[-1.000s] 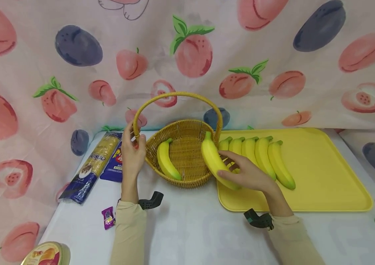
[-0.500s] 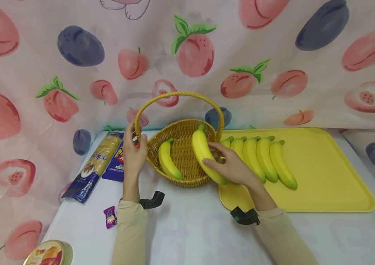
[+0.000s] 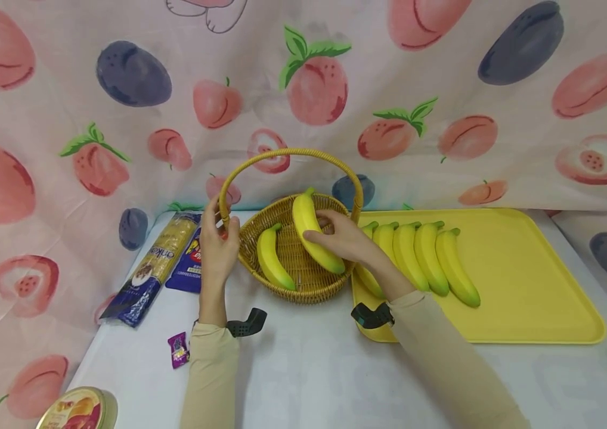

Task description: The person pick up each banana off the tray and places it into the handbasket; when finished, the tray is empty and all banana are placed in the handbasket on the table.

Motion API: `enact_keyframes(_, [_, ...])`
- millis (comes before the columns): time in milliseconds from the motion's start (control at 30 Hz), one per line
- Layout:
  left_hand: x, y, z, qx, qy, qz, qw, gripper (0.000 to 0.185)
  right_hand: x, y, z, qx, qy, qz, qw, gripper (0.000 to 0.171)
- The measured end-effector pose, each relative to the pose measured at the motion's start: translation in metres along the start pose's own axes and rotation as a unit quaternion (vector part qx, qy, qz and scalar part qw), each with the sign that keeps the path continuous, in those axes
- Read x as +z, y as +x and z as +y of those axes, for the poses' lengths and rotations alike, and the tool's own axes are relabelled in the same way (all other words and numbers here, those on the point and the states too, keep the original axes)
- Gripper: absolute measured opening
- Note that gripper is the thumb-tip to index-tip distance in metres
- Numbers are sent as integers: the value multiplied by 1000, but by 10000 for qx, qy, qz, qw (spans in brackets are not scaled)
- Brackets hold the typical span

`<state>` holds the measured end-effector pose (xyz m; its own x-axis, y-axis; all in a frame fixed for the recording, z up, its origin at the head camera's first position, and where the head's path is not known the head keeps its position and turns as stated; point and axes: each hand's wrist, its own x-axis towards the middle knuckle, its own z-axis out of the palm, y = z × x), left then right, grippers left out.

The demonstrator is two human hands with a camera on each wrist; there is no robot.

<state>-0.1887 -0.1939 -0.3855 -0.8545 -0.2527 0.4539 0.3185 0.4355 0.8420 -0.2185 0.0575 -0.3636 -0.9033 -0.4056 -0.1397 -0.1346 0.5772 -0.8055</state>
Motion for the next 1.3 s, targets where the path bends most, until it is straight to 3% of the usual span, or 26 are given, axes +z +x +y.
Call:
enact_keyframes(133, [1,0,0,-40,-6,-25,10000,50,1,14,-8,123,-503,-256,9983,78])
enact_keyframes(333, [-3,-5,29,-293,-75,-153,9994,50,5,34,-16,224,-1223,-805,9890,84])
enact_keyframes(533, [-5,-6,37,-303,-38,-158,9994,50,11,51,-21,263,-1123,-1459,9826,73])
enact_keyframes(633, [-5,-7,38,-299,-42,-153,9994,50,14,60,-20,533,-929,-1783,9781,67])
enact_keyframes(767, [-5,-8,40,-303,-36,-186,9994,49,16,69,-17,1025,-873,-2018,9701,72])
enact_keyframes(967, [-4,-5,28,-306,-51,-167,9994,50,23,76,-13,1563,-449,-2245,9608,96])
enact_keyframes(1133, [-2,0,6,-302,-101,-156,9994,50,29,78,-11,1740,-396,-2366,9551,92])
enact_keyframes(1300, [-2,0,3,-214,-44,-123,9997,49,34,79,-11,1765,-546,-2318,9551,99])
